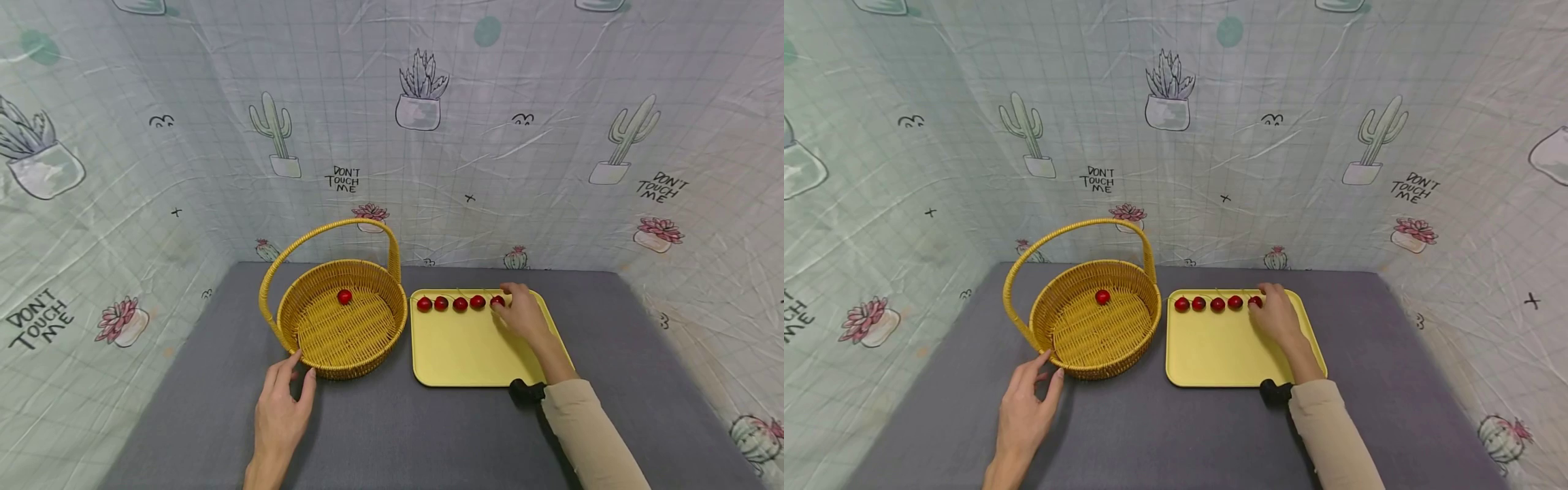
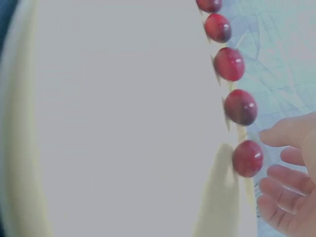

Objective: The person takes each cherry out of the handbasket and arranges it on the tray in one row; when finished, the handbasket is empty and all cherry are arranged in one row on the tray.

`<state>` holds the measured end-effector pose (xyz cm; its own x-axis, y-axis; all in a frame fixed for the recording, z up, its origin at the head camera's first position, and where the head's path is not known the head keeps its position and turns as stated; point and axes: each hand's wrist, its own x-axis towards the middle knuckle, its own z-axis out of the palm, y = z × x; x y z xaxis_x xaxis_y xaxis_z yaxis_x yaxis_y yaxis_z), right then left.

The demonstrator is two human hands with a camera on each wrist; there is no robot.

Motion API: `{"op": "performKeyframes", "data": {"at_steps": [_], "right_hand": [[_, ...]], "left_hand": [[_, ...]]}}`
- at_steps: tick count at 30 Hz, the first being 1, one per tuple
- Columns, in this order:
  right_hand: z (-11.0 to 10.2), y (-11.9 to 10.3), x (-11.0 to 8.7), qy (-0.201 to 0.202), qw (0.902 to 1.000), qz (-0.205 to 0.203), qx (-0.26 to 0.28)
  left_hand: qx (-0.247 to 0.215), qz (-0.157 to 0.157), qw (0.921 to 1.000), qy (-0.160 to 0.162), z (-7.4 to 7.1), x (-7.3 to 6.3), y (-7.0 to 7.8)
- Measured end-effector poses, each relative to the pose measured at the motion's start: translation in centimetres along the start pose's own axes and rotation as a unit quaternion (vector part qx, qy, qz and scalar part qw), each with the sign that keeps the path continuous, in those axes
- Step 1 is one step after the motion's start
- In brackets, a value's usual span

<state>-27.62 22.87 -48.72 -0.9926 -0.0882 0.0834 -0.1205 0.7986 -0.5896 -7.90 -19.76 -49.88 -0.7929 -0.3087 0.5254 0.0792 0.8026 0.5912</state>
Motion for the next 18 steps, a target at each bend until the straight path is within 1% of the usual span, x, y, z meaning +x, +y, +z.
{"op": "performKeyframes", "data": {"at_steps": [4, 9, 14, 18], "right_hand": [[-0.4, -0.6, 0.1, 0.007, 0.9999, -0.009, 0.005], [-0.7, -1.6, 0.4, 0.021, 0.9995, -0.024, -0.001], [-0.9, -3.1, 0.3, 0.036, 0.9983, -0.046, 0.011], [-0.7, -4.4, 0.1, 0.038, 0.9973, -0.058, 0.023]], "left_hand": [[-0.002, -0.001, 1.0, 0.001, 0.1, 0.0, -0.1], [-0.004, 0.001, 1.0, 0.003, 0.2, 0.0, -0.1], [-0.007, 0.002, 1.0, 0.006, 0.2, 0.0, -0.1], [-0.008, 0.007, 0.9999, 0.01, 0.3, 0.0, -0.1]]}}
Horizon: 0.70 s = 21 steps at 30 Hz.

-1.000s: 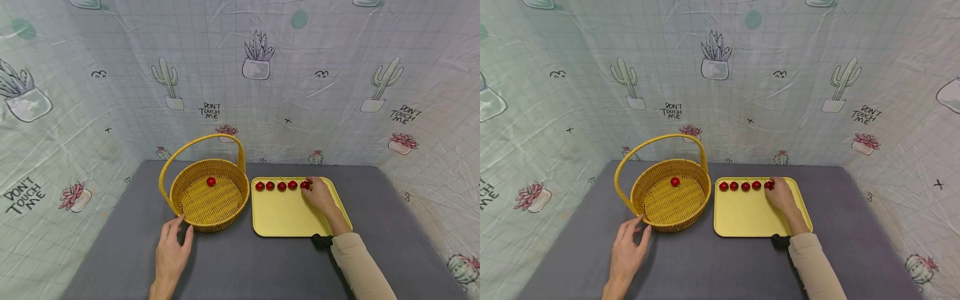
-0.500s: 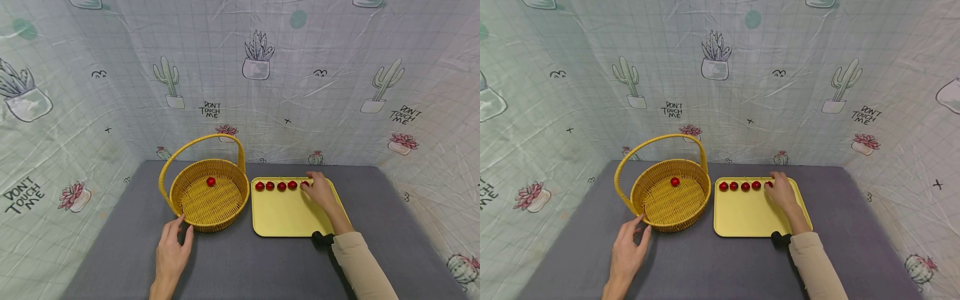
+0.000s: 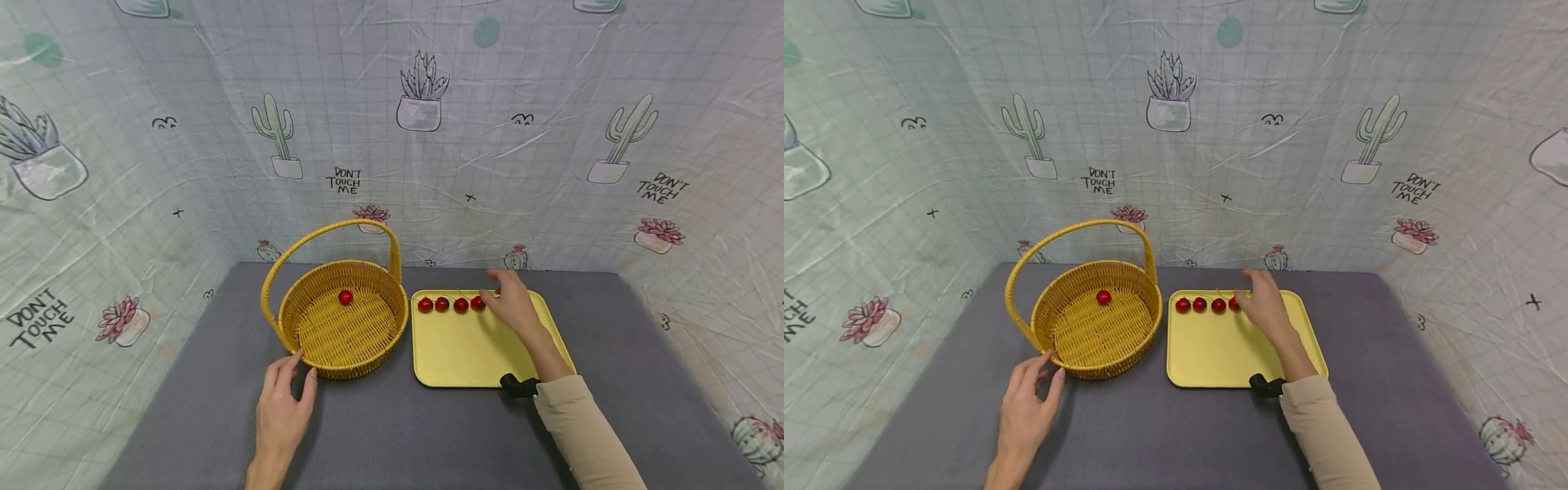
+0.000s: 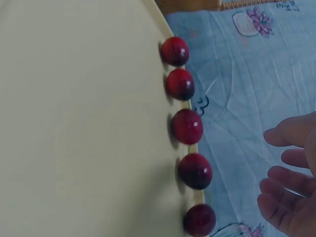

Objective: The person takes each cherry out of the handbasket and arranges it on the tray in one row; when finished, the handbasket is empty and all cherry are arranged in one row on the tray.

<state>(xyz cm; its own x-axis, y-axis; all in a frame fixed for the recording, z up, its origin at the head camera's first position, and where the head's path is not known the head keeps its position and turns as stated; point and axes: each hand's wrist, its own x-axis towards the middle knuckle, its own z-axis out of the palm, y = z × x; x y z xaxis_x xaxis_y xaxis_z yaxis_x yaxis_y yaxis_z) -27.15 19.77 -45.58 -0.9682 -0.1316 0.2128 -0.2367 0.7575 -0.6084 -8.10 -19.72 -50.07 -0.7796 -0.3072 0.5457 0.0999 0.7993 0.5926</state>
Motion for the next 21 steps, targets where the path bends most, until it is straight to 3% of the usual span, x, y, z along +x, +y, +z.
{"op": "performKeyframes", "data": {"at_steps": [21], "right_hand": [[2.5, -7.1, 0.0, -0.01, 0.9976, -0.065, 0.018]], "left_hand": [[0.005, 0.016, 0.9991, 0.04, 0.0, 0.1, 0.0]]}}
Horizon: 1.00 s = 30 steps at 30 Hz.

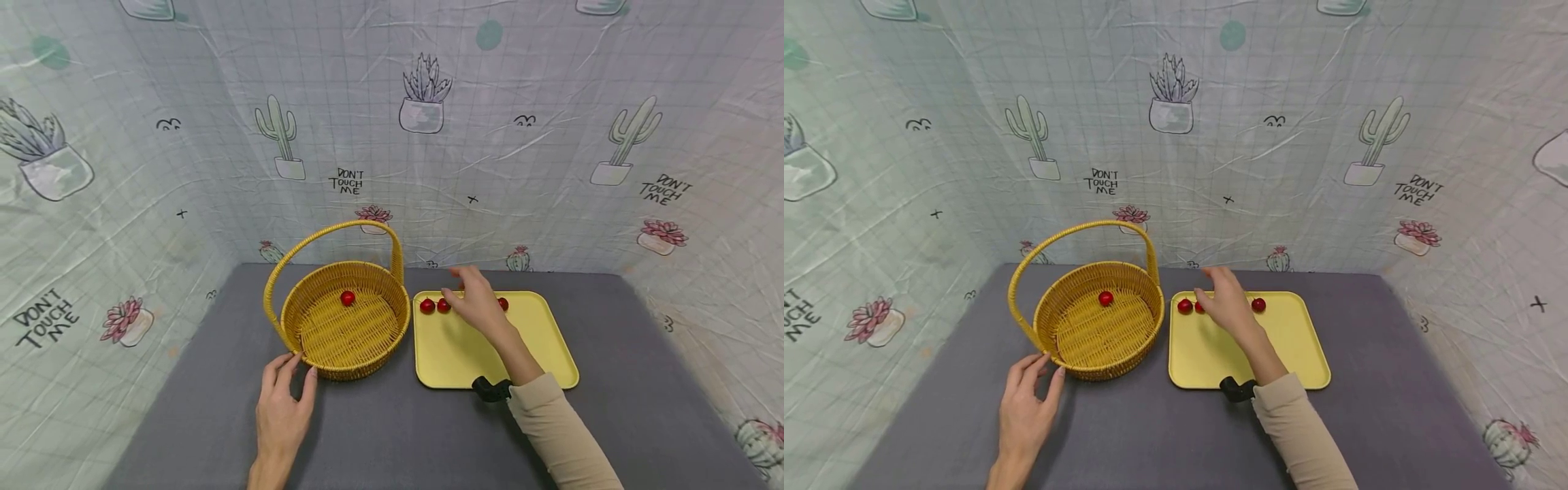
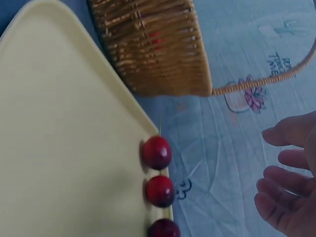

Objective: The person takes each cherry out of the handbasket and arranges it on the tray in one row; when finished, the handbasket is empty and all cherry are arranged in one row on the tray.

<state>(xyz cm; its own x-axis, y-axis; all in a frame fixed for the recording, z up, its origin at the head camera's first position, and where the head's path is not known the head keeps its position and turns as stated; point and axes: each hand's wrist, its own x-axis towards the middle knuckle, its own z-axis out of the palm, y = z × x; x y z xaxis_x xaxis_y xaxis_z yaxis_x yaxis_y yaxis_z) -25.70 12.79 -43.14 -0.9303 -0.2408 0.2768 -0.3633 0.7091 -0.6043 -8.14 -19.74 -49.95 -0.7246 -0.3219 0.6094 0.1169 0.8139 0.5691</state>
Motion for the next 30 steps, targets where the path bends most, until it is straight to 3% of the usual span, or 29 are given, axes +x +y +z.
{"op": "performKeyframes", "data": {"at_steps": [19, 30], "right_hand": [[3.4, -4.6, 0.6, -0.035, 0.9976, -0.053, 0.03], [5.0, -6.3, 1.4, -0.059, 0.9957, -0.061, 0.036]], "left_hand": [[0.007, 0.011, 0.9999, -0.004, 0.1, 0.1, 0.1], [0.004, 0.011, 0.9999, -0.002, 0.0, 0.0, 0.0]]}}
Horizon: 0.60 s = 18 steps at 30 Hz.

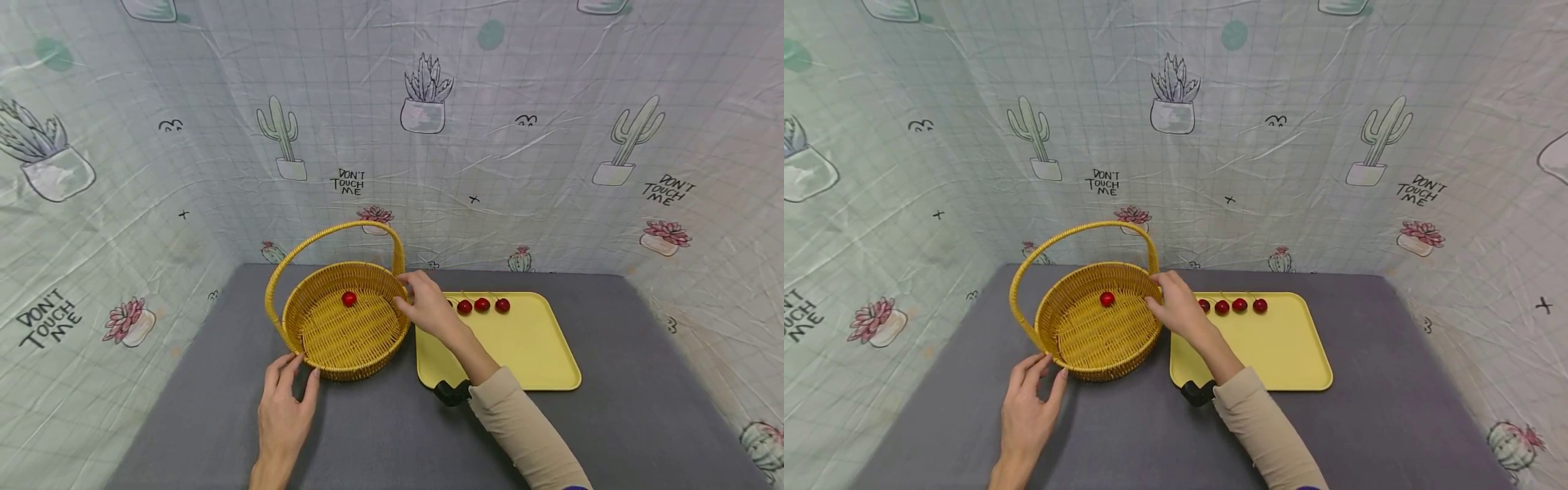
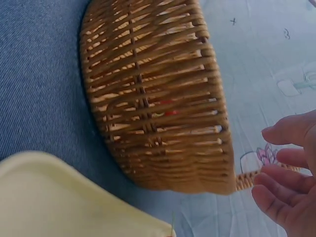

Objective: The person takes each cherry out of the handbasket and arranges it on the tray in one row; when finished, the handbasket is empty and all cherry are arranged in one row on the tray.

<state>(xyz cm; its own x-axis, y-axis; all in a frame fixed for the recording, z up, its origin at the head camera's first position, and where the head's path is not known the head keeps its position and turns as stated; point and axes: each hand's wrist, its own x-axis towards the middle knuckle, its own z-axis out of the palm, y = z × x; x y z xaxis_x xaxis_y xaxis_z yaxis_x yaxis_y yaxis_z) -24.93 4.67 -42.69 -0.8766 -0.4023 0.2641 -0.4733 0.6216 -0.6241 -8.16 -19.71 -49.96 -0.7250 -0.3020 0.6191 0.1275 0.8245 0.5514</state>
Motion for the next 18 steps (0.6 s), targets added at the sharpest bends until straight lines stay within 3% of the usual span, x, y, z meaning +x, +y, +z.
{"op": "performKeyframes", "data": {"at_steps": [18], "right_hand": [[2.4, -1.1, 2.2, -0.022, 0.9996, -0.019, 0.002]], "left_hand": [[0.007, 0.003, 1.0, 0.001, -0.2, 0.1, 0.1]]}}
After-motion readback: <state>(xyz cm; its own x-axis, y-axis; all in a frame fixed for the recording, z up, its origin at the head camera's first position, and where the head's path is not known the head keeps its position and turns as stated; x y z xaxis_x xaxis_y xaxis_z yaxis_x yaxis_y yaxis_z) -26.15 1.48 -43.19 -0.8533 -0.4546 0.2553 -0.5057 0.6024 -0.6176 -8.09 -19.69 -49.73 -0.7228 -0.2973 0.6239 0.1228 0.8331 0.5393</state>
